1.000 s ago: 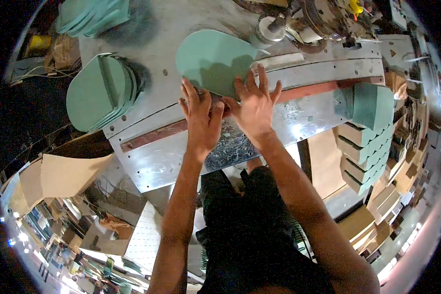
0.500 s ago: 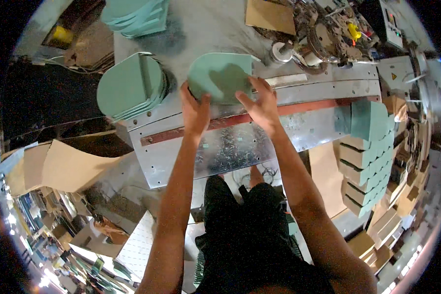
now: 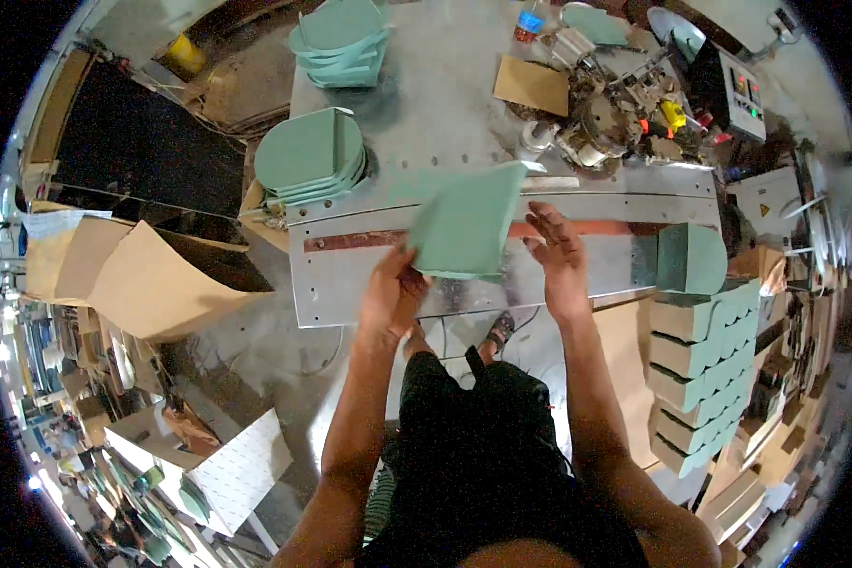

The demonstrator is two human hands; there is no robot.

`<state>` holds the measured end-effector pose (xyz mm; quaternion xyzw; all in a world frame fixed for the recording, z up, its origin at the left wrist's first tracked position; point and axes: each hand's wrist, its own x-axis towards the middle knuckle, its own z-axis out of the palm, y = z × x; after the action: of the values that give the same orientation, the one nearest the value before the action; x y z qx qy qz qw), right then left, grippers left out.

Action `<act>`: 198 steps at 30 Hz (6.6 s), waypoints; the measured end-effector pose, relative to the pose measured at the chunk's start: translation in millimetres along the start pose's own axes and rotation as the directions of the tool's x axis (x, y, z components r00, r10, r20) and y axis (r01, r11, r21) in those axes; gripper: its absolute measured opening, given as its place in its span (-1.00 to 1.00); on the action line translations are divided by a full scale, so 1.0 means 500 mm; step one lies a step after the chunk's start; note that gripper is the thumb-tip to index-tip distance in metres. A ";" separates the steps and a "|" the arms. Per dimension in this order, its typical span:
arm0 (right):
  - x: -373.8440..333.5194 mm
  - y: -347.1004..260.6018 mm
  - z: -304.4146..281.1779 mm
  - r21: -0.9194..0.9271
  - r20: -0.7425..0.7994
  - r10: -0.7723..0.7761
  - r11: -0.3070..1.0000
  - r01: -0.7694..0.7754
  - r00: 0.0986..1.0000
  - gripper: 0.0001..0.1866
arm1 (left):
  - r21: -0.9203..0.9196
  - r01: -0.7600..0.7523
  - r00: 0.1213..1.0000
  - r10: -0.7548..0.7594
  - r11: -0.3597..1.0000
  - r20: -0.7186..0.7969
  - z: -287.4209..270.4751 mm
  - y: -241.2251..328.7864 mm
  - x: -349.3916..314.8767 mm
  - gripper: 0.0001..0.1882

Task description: Inspecting and stacking green curved furniture components on a metal workstation in a manufacturing plant.

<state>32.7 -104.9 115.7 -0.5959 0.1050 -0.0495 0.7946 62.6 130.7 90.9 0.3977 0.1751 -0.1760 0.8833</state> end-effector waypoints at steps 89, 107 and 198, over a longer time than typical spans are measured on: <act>0.315 0.208 0.435 -0.107 -0.200 0.156 0.978 -0.180 0.967 -0.58 | 0.551 0.015 0.996 0.036 0.834 -0.081 -0.267 0.283 0.250 -0.62; 0.323 0.220 0.420 0.064 -0.030 0.243 0.968 -0.241 0.969 -0.70 | 0.490 0.095 0.995 -0.064 0.867 -0.079 -0.277 0.298 0.258 -0.61; -0.027 0.206 -0.290 -0.980 -0.148 -0.287 0.171 -0.101 0.946 -0.10 | 0.635 -0.615 0.734 -0.045 -0.467 0.678 0.096 -0.312 0.156 -0.33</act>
<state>-18.2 -208.5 -20.0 -0.9552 0.1940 -0.1092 0.1950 68.9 -16.4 -14.4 0.9129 -0.3599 -0.0397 0.1886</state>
